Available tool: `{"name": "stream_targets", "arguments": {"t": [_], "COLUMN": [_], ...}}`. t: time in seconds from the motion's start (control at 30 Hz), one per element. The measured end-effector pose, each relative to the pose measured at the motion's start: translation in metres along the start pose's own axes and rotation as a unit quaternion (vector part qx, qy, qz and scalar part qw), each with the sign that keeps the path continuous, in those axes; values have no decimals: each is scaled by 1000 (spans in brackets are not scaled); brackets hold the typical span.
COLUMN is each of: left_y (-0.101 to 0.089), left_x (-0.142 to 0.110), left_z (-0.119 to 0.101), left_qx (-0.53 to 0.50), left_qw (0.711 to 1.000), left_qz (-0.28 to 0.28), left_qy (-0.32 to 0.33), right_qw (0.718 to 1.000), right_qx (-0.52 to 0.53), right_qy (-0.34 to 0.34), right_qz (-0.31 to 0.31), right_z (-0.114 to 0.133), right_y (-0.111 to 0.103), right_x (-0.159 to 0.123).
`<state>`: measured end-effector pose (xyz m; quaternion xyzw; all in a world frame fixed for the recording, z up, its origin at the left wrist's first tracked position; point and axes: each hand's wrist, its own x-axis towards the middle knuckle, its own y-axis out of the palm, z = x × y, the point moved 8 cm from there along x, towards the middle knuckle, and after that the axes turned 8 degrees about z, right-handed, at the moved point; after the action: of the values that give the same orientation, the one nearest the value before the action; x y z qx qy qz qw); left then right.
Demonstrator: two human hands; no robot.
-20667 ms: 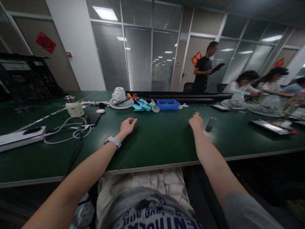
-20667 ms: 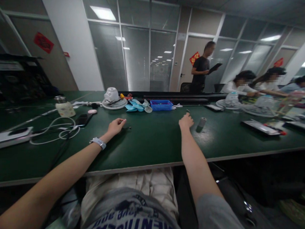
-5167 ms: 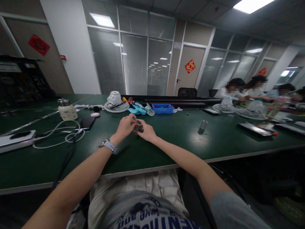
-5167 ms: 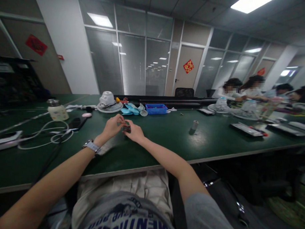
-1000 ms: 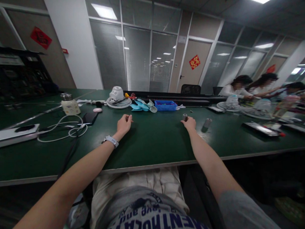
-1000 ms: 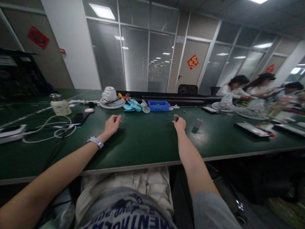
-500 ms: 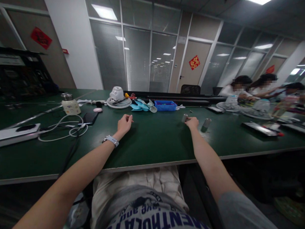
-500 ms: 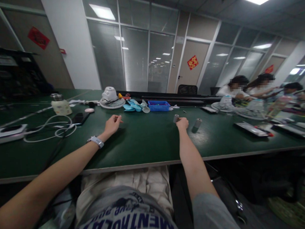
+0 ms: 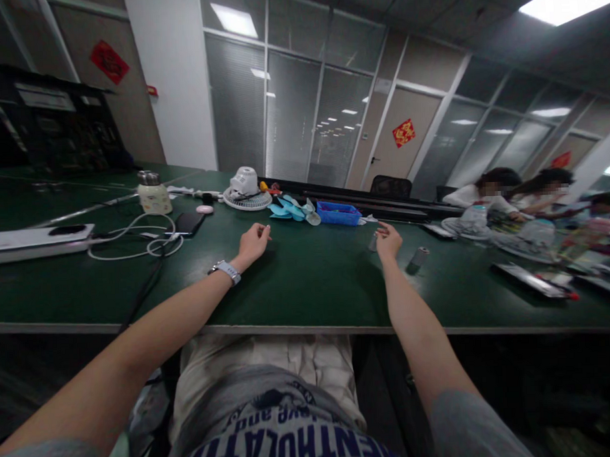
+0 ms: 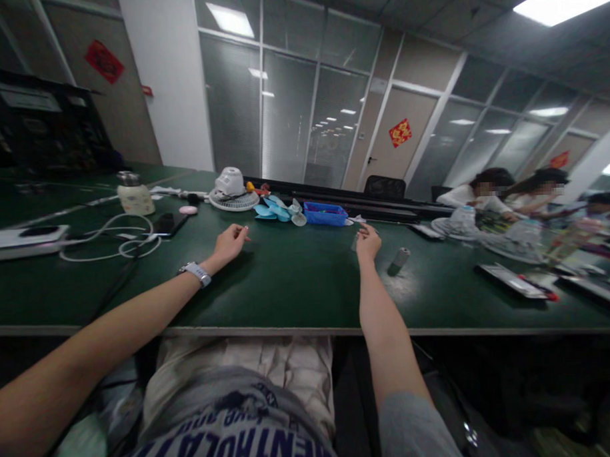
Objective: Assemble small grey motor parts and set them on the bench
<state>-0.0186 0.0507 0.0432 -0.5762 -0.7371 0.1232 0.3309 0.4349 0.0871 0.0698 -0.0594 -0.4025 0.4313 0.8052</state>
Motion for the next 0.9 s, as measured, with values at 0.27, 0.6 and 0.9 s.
{"name": "stream_targets", "arguments": {"t": [0.27, 0.6, 0.9], "left_y": [-3, -3, 26], "left_x": [-7, -12, -24], "left_z": [5, 7, -12], "left_qx": [-39, -68, -40], "left_qw": [999, 997, 995], "left_qz": [-23, -14, 85], "left_qy": [-7, -25, -30], "right_qw": [995, 995, 970], "right_qx": [-46, -53, -172], "right_qy": [-66, -78, -165], "right_qz": [-54, -32, 42], "right_z": [3, 0, 12], "right_y": [-9, -3, 2], "right_x": [2, 3, -4]}}
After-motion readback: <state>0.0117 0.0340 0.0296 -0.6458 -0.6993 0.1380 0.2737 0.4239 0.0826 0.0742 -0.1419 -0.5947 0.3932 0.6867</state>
